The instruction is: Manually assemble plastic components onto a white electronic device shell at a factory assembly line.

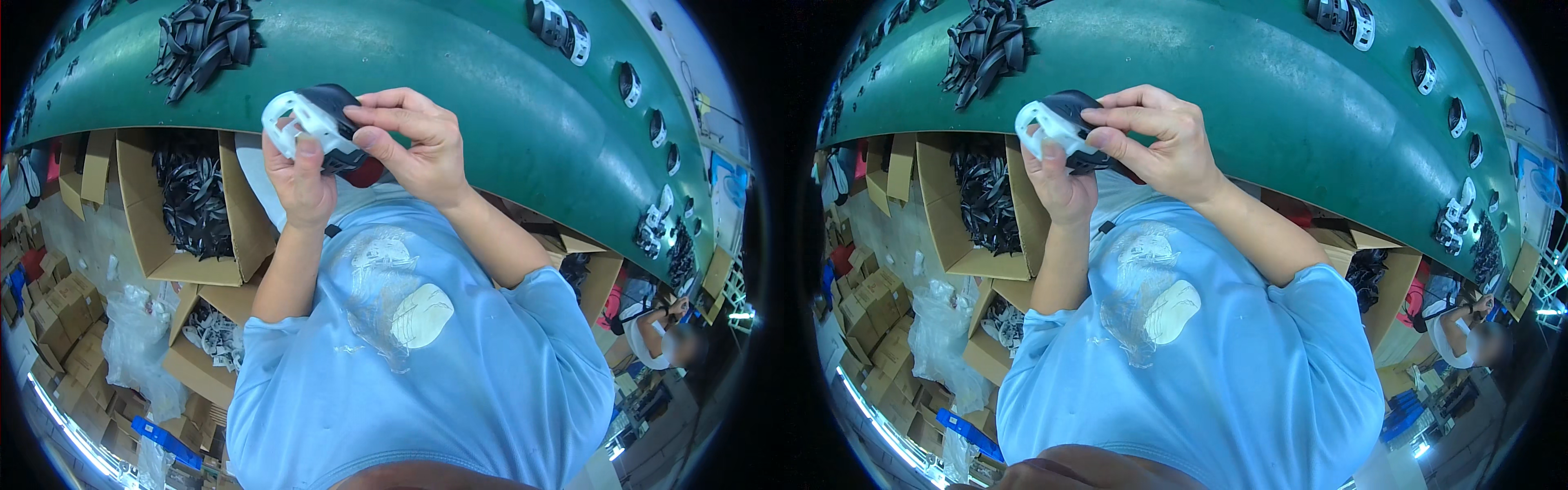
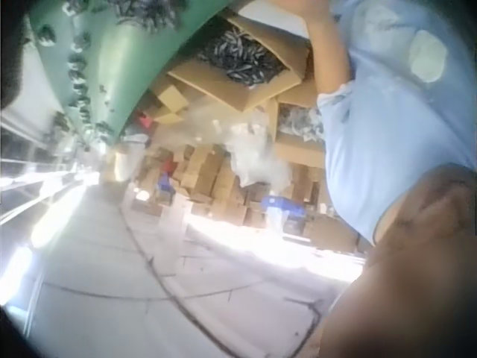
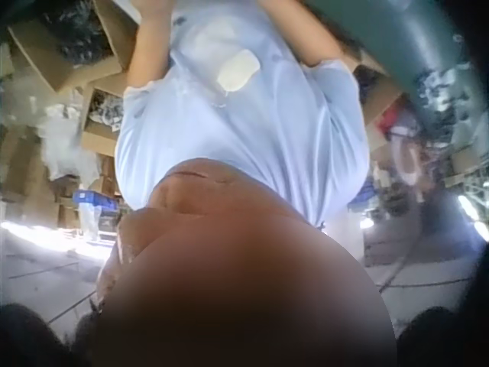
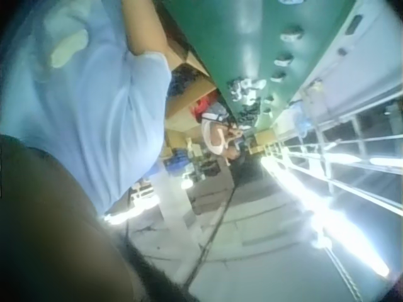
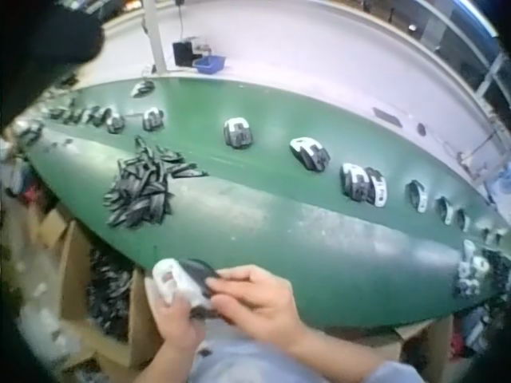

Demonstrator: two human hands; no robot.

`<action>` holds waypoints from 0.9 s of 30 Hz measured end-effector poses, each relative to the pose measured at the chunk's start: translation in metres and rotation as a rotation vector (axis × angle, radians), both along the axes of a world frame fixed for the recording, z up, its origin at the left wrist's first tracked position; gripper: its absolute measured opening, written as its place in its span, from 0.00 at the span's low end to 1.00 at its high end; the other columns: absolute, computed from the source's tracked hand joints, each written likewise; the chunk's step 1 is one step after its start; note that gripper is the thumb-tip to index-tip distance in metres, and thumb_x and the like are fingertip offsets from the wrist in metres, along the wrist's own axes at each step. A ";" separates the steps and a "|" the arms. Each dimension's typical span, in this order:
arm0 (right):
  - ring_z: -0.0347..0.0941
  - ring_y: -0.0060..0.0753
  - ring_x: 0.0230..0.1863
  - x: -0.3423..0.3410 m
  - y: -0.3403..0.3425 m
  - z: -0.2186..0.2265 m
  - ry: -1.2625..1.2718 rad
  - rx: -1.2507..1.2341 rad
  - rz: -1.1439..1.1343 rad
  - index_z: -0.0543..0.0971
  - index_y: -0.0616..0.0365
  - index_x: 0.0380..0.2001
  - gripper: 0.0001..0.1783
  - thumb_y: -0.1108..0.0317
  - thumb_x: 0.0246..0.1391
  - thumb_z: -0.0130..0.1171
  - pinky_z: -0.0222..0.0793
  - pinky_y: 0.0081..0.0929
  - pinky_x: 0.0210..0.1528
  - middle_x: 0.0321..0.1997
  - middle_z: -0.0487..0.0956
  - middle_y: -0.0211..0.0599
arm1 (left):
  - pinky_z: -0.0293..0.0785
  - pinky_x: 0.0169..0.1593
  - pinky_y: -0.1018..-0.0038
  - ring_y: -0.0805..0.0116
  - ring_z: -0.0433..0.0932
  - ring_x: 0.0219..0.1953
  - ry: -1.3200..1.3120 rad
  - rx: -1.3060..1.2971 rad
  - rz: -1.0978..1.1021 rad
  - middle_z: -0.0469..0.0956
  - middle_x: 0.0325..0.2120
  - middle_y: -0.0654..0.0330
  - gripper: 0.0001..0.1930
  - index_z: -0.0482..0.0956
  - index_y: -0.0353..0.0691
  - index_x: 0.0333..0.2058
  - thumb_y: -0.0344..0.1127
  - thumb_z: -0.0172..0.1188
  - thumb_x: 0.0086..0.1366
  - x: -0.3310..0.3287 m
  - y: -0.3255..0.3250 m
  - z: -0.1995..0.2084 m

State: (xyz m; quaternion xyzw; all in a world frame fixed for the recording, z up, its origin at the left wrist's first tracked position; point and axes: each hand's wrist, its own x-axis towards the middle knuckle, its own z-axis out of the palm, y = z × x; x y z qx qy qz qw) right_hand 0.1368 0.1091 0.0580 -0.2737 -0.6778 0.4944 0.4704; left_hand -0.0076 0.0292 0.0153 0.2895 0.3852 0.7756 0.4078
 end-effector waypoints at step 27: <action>0.72 0.49 0.52 0.050 0.110 -0.028 -0.817 0.539 0.280 0.76 0.55 0.60 0.41 0.50 0.42 0.76 0.71 0.42 0.57 0.49 0.78 0.42 | 0.66 0.58 0.61 0.52 0.71 0.51 1.574 -0.085 -0.292 0.78 0.53 0.56 0.36 0.77 0.41 0.58 0.47 0.76 0.50 -0.048 0.092 -0.005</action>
